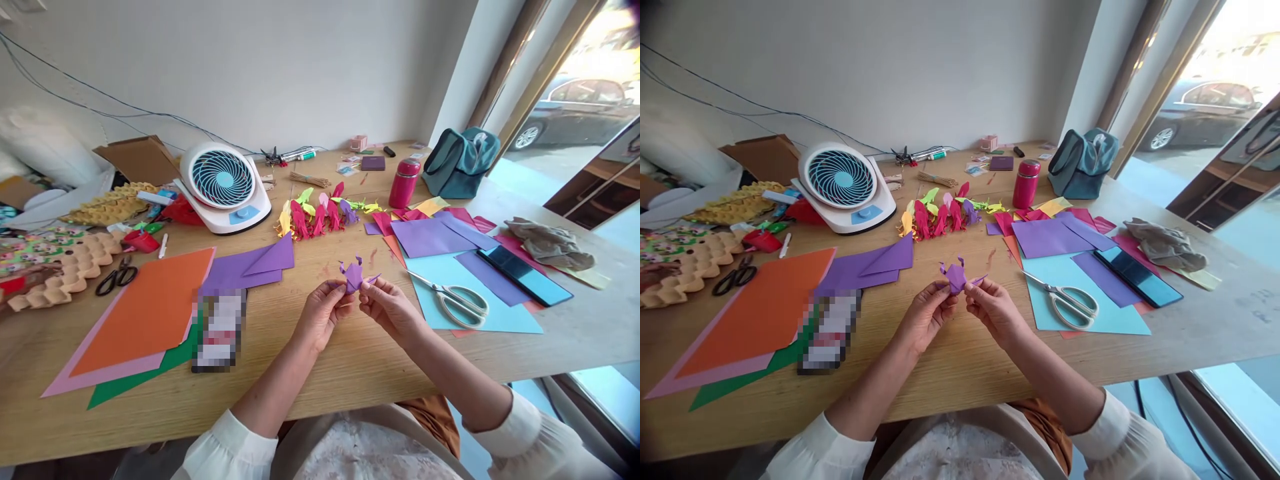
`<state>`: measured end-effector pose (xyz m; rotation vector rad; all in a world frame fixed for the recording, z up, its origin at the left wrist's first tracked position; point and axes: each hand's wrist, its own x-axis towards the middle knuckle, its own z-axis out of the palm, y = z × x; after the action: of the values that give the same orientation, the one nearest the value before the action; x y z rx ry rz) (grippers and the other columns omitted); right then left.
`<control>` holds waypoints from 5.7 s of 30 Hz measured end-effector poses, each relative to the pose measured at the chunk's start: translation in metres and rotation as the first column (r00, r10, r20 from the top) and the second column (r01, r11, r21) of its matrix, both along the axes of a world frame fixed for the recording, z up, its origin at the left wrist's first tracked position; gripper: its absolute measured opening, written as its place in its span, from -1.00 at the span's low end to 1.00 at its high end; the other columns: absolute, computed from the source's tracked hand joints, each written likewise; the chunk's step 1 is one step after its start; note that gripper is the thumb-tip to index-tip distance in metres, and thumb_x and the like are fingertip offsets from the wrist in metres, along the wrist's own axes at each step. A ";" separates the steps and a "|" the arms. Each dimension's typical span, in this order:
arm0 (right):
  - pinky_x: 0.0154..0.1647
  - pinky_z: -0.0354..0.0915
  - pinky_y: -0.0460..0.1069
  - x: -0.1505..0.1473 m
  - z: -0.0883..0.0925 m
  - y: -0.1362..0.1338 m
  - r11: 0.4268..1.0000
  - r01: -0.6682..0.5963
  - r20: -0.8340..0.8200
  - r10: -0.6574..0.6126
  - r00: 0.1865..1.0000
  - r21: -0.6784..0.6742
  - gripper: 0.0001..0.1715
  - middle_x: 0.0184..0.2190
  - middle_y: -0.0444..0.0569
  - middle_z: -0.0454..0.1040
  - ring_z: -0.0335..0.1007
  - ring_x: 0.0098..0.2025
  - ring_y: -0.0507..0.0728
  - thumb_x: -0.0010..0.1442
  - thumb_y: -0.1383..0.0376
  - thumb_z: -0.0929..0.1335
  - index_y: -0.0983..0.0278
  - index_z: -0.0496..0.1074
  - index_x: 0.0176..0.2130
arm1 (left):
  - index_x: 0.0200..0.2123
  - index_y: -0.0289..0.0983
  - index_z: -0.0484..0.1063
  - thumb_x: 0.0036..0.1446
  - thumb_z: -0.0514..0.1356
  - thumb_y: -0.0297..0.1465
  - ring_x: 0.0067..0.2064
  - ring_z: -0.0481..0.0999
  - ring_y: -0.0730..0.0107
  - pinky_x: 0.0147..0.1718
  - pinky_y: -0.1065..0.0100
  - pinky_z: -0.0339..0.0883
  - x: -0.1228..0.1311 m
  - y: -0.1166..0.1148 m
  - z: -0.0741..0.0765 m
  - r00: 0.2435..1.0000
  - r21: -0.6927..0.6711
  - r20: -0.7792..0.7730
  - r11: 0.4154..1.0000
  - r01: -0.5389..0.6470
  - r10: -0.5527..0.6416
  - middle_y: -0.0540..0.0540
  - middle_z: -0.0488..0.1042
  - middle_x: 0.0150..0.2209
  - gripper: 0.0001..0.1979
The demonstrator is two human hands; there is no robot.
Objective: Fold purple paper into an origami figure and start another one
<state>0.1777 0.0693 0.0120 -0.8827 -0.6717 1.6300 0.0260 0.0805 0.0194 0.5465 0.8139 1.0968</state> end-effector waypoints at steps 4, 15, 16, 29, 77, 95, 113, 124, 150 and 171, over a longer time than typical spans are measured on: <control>-0.40 0.23 -0.10 -0.009 -0.004 0.002 0.995 0.095 0.086 -0.094 0.992 -0.007 -0.59 -0.54 -0.21 0.37 0.22 -0.48 -0.05 -0.15 0.08 0.61 0.24 0.47 -0.43 | -0.28 -0.31 0.52 -0.23 0.52 -0.22 -0.36 0.57 0.45 -0.49 0.49 0.46 -0.003 0.000 -0.003 0.994 0.093 -0.108 0.996 -0.007 0.017 -0.04 0.59 -0.35 -0.54; -0.45 0.09 -0.06 -0.011 -0.011 0.007 0.996 0.069 0.310 -0.083 0.947 0.055 -0.56 -0.59 -0.17 0.34 0.14 -0.51 -0.02 -0.14 0.03 0.59 0.27 0.45 -0.51 | -0.22 -0.31 0.53 -0.06 0.40 -0.35 -0.35 0.55 0.41 -0.28 0.42 0.35 -0.016 0.009 -0.016 0.833 0.338 -0.537 0.939 0.064 0.136 -0.05 0.61 -0.41 -0.70; -0.45 0.08 -0.05 -0.009 -0.012 0.008 0.995 0.067 0.340 -0.086 0.937 0.068 -0.57 -0.59 -0.16 0.34 0.14 -0.51 -0.02 -0.14 0.03 0.58 0.27 0.44 -0.52 | -0.20 -0.31 0.54 -0.05 0.39 -0.35 -0.34 0.56 0.39 -0.27 0.41 0.35 -0.018 0.009 -0.017 0.828 0.335 -0.551 0.937 0.101 0.107 -0.06 0.61 -0.40 -0.70; -0.49 0.05 -0.05 -0.008 -0.020 0.013 0.995 -0.055 0.440 0.014 0.898 0.079 -0.49 -0.61 -0.16 0.33 0.13 -0.53 -0.01 -0.15 -0.09 0.55 0.27 0.48 -0.49 | -0.28 -0.32 0.59 -0.08 0.41 -0.28 -0.27 0.53 0.36 -0.19 0.38 0.32 -0.024 0.017 -0.020 0.848 0.305 -0.530 0.927 0.217 -0.025 -0.07 0.61 -0.33 -0.71; -0.46 0.11 -0.03 -0.011 -0.017 0.006 0.969 -0.018 0.546 -0.125 0.828 0.248 -0.63 -0.53 -0.11 0.40 0.23 -0.47 0.05 0.05 0.00 0.48 0.24 0.45 -0.43 | -0.61 -0.32 0.44 0.02 0.27 -0.32 -0.56 0.25 0.51 -0.53 0.46 0.08 -0.021 0.011 -0.014 0.518 0.460 -0.809 0.849 0.261 0.279 0.03 0.35 -0.64 -0.76; -0.34 0.30 0.03 -0.012 -0.017 -0.007 0.707 -0.175 0.666 -0.512 0.543 0.685 -0.90 -0.36 -0.05 0.42 0.34 -0.35 0.10 0.23 0.36 0.35 0.16 0.44 -0.33 | -0.67 -0.26 0.18 -0.02 0.21 -0.34 -0.57 0.06 0.57 -0.57 0.45 -0.03 -0.020 0.010 -0.006 0.548 0.439 -0.797 0.868 0.233 0.256 0.12 0.07 -0.66 -0.70; -0.37 0.29 -0.06 -0.002 -0.008 -0.001 0.954 -0.051 0.483 -0.104 0.869 0.297 -0.67 -0.42 -0.06 0.47 0.36 -0.42 0.03 0.28 0.06 0.35 0.25 0.43 -0.36 | -0.47 -0.30 0.48 0.10 0.21 -0.43 -0.38 0.47 0.41 -0.29 0.41 0.31 -0.027 0.011 -0.002 0.542 0.641 -0.730 0.692 0.332 0.417 -0.03 0.51 -0.46 -0.88; -0.60 0.00 -0.15 0.007 -0.009 0.008 0.902 -0.396 0.034 0.408 0.912 -0.172 -0.54 -0.64 -0.18 0.34 0.12 -0.63 -0.10 -0.02 0.01 0.55 0.33 0.47 -0.45 | -0.37 -0.21 0.46 0.16 0.21 -0.49 -0.25 0.47 0.34 -0.13 0.28 0.19 -0.028 0.009 -0.002 0.368 0.692 -0.697 0.442 0.571 0.615 0.03 0.57 -0.37 -0.92; -0.52 0.05 -0.06 -0.008 -0.013 -0.004 0.947 -0.096 0.657 -0.136 0.742 0.305 -0.65 -0.59 -0.17 0.31 0.15 -0.54 -0.01 0.15 0.08 0.44 0.25 0.37 -0.48 | -0.41 -0.28 0.56 0.10 0.24 -0.39 -0.34 0.53 0.41 -0.32 0.46 0.35 -0.020 0.007 -0.005 0.652 0.531 -0.725 0.783 0.325 0.222 -0.02 0.58 -0.42 -0.89; -0.42 0.14 -0.04 -0.011 -0.008 -0.003 0.908 -0.165 0.749 -0.204 0.630 0.386 -0.79 -0.49 -0.12 0.41 0.23 -0.46 0.04 0.24 0.17 0.37 0.23 0.43 -0.38 | -0.42 -0.29 0.46 0.14 0.24 -0.26 -0.39 0.39 0.44 -0.34 0.43 0.28 -0.019 0.010 -0.019 0.739 0.510 -0.648 0.825 0.244 0.182 0.00 0.42 -0.47 -0.79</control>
<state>0.1664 0.0659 0.0039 -1.2567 -1.5584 0.9313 0.0072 0.0906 0.0009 1.5443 1.0932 1.1073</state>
